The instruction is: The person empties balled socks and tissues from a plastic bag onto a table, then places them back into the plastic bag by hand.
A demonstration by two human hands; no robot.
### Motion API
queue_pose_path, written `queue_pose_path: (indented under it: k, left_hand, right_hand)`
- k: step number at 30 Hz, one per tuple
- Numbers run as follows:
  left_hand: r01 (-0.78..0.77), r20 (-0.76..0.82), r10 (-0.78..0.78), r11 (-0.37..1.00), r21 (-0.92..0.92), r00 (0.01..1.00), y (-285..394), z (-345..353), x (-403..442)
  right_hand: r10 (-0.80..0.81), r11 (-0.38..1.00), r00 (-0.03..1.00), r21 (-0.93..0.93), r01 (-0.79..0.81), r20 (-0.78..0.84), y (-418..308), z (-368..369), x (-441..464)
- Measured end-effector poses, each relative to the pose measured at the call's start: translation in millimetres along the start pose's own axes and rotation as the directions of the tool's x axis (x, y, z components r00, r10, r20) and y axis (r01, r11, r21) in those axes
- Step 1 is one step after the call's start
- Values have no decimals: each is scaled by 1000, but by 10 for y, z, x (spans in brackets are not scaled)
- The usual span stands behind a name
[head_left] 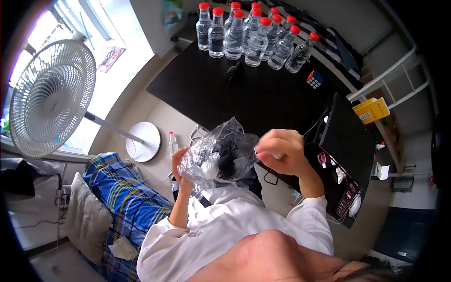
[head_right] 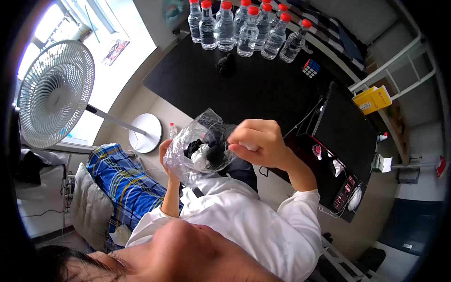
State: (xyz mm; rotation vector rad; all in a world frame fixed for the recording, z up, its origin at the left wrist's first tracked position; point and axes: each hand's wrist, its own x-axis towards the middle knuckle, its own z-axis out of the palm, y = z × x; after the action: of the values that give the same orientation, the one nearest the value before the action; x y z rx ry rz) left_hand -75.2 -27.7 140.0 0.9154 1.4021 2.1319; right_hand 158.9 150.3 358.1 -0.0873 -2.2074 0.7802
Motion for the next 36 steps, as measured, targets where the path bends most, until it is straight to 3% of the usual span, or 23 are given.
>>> queue_pose_path:
  k: [1,3,4,5,7,9,11,13,17,21,23,25,27,28,29,31,33,35,36]
  left_hand:
    - [-1,9,1,1000,4,1000,4,26,-2]
    - [25,95,-29,999,39,995,9,61,-53]
    - [-4,55,3,1000,14,998,27,117,-46]
    - [20,116,-19,1000,-2,993,36,140,-78]
    - [18,124,-16,1000,-15,992,48,175,-75]
    - [36,124,-31,999,-38,992,-8,134,-51]
    - [56,110,-48,996,-66,993,-15,103,-68]
    - [108,36,-106,991,-80,994,25,96,-54]
    - [47,25,-45,997,-54,999,34,46,-36]
    - [57,8,-57,978,-200,998,58,-89,-51]
    - [57,-17,-63,970,-235,998,26,-190,-85]
    - [79,-65,-95,973,-217,993,-38,-294,-119]
    - [21,-66,-37,972,-234,997,-9,-323,-74]
    - [25,-67,-40,978,-206,997,33,-334,-42]
    - [31,-65,-43,983,-182,997,74,-330,-6]
    - [-15,-74,-8,951,-308,997,197,-268,73]
    - [56,-84,-87,948,-313,993,166,-314,77]
    - [54,-86,-79,962,-267,993,28,-363,47]
    - [67,-65,-84,970,-232,994,11,-383,52]
  right_hand:
    - [-76,996,991,40,81,-112,-1,13,-56]
    - [-70,980,990,178,91,-121,-27,50,-148]
    - [-104,990,994,94,108,-44,-40,119,-122]
    - [-157,980,983,-106,167,94,-72,147,-32]
    - [-279,906,957,-311,288,74,-48,195,-41]
    - [-289,919,957,-291,265,-39,45,43,-73]
    - [-225,953,957,-244,177,-185,228,-101,16]
    - [34,984,959,-161,-82,-280,428,-137,219]
    - [100,870,978,-461,-175,-183,1283,66,662]
    - [185,534,979,-827,-176,-89,2631,551,508]
    - [517,500,851,-775,-387,-92,2690,681,565]
    - [543,609,836,-645,-461,-84,2537,645,594]
    - [428,825,901,-379,-420,-65,2439,626,598]
    - [499,853,866,-160,-497,-31,2196,588,659]
    - [505,862,862,40,-506,38,2024,526,657]
    - [407,842,892,297,-450,197,1525,371,646]
    - [195,701,842,529,-478,503,1200,257,583]
    - [79,826,672,329,-458,737,785,295,681]
    - [232,844,591,142,-517,773,535,363,741]
